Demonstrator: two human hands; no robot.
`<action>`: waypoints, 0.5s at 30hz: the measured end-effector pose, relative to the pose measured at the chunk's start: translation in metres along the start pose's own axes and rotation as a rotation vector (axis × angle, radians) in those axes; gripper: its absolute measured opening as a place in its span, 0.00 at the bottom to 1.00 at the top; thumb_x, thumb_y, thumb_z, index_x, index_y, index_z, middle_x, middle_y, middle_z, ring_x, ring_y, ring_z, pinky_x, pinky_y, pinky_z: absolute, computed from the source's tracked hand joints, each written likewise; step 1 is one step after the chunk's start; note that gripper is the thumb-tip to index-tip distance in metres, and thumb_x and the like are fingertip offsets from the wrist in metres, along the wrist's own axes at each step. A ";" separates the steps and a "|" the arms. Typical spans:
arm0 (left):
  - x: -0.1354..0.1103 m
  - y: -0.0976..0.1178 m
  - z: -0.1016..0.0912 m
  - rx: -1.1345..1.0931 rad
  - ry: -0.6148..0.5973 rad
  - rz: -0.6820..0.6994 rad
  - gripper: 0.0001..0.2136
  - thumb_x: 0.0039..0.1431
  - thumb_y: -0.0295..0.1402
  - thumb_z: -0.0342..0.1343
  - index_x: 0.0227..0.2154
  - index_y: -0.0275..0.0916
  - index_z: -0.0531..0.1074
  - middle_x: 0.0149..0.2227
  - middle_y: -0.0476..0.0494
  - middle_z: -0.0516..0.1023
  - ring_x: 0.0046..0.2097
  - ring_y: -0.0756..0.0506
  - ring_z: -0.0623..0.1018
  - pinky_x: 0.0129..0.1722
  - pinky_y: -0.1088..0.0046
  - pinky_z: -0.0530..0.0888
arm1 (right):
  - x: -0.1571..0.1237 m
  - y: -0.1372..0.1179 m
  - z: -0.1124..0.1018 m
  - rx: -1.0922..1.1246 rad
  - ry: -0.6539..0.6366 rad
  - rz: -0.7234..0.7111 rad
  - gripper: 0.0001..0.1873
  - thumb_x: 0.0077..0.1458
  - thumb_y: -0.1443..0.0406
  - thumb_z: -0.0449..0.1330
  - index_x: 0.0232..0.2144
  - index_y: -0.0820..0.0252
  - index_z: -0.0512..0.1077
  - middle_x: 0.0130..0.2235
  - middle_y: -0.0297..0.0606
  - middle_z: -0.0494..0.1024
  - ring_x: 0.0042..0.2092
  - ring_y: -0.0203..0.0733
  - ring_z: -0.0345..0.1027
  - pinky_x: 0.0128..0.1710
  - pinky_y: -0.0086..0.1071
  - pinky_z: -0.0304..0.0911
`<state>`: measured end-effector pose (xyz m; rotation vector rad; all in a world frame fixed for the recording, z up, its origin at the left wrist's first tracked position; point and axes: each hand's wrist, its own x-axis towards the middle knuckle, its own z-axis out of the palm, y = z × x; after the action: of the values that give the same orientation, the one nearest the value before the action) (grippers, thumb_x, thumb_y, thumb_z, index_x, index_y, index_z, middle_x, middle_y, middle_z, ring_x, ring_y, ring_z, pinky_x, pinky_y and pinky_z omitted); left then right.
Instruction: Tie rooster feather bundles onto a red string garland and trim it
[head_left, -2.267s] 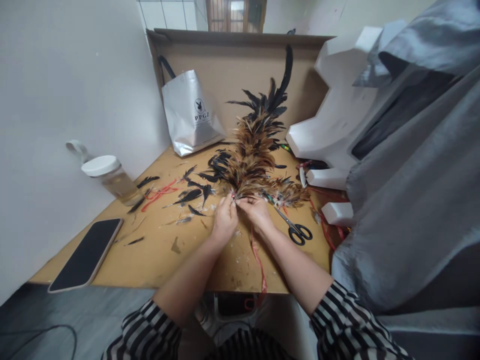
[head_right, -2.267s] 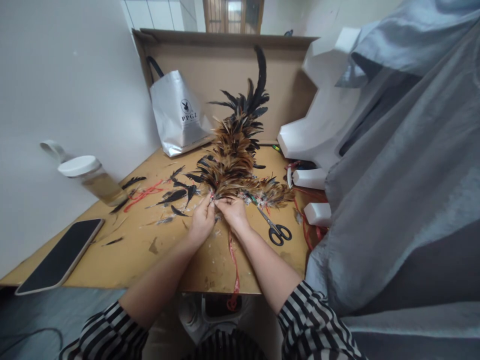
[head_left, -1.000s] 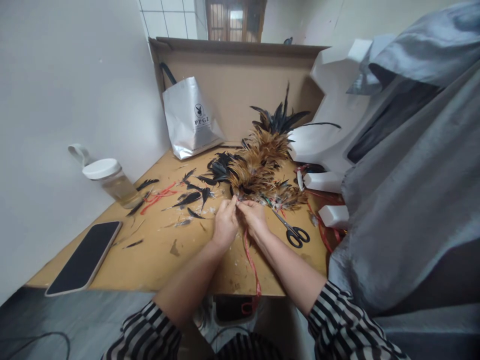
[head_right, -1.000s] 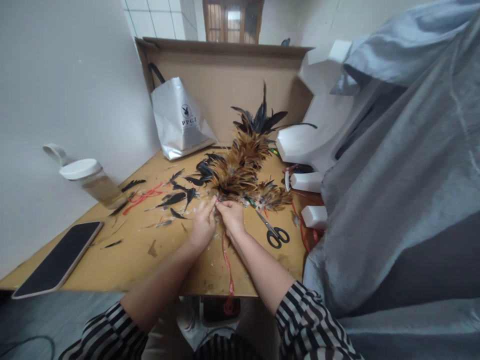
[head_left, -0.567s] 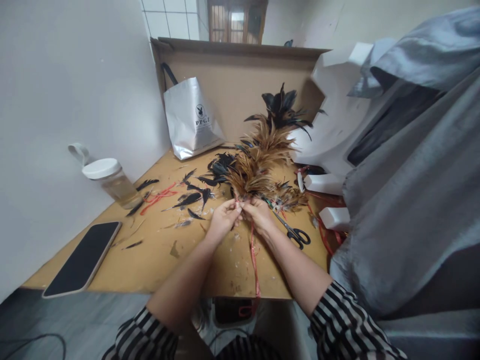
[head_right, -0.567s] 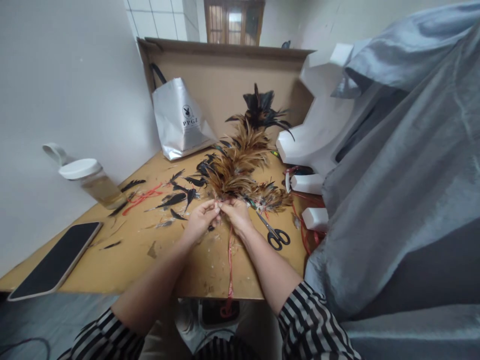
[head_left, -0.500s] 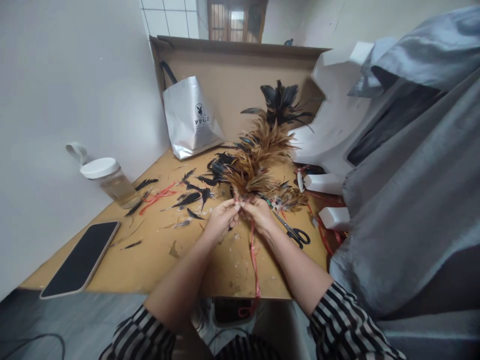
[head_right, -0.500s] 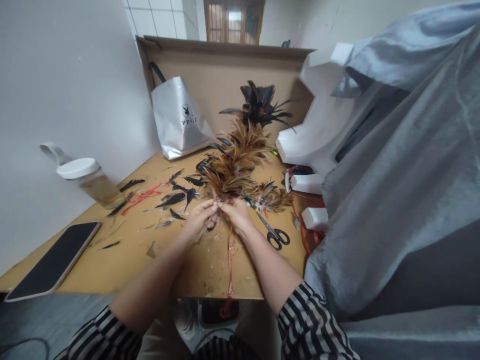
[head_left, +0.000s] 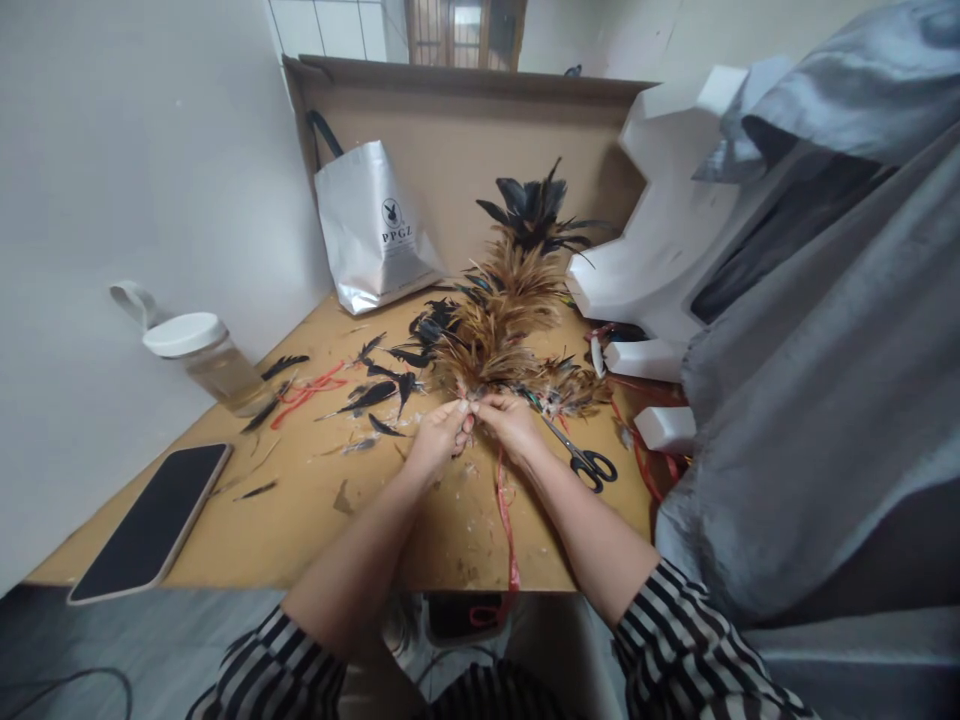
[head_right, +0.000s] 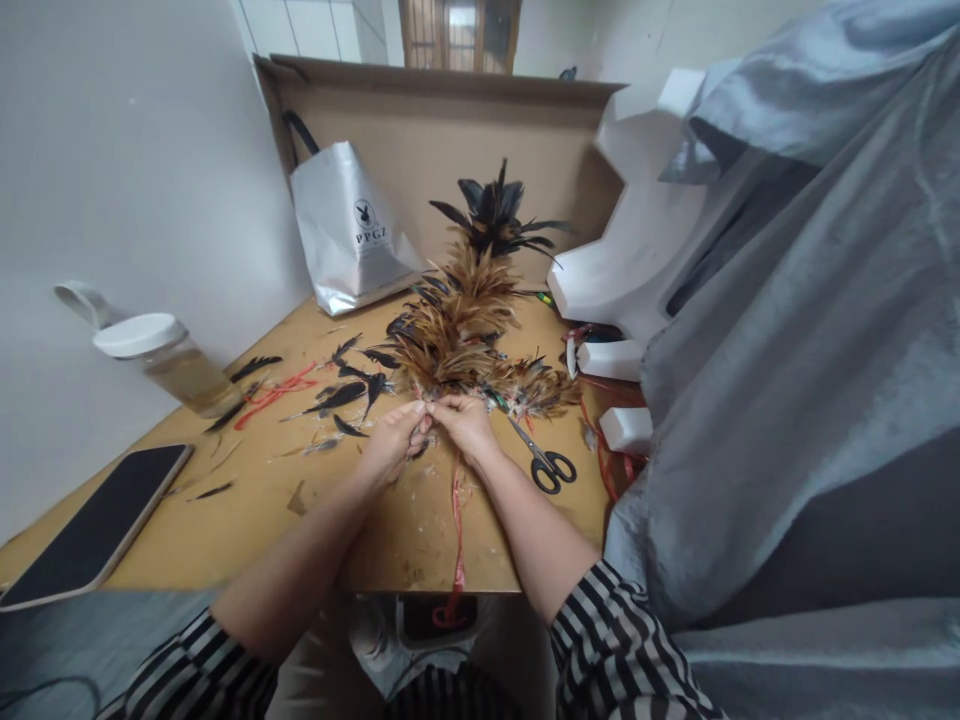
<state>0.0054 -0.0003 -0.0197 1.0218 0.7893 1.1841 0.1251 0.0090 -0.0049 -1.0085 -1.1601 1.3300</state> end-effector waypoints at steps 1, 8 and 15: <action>0.001 -0.001 0.000 0.000 0.012 0.002 0.17 0.50 0.46 0.56 0.23 0.35 0.64 0.18 0.55 0.60 0.16 0.59 0.53 0.14 0.82 0.47 | 0.000 0.001 0.001 -0.006 0.024 -0.015 0.13 0.38 0.58 0.64 0.16 0.62 0.71 0.17 0.32 0.71 0.18 0.29 0.57 0.20 0.25 0.50; 0.001 -0.002 0.001 0.015 0.093 0.019 0.17 0.49 0.45 0.57 0.22 0.35 0.64 0.18 0.55 0.60 0.16 0.58 0.55 0.14 0.83 0.48 | 0.005 0.009 0.004 0.009 0.046 -0.024 0.13 0.37 0.57 0.65 0.17 0.62 0.69 0.20 0.35 0.74 0.22 0.34 0.65 0.27 0.29 0.60; 0.001 -0.002 0.001 0.025 0.165 0.044 0.17 0.47 0.45 0.59 0.22 0.35 0.65 0.18 0.55 0.60 0.16 0.58 0.54 0.13 0.83 0.48 | -0.010 -0.015 0.014 0.088 -0.094 0.071 0.16 0.39 0.56 0.63 0.14 0.61 0.67 0.13 0.30 0.64 0.14 0.27 0.49 0.17 0.26 0.50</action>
<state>0.0074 0.0003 -0.0210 0.9752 0.9165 1.3113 0.1146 -0.0027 0.0119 -0.9391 -1.1346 1.4858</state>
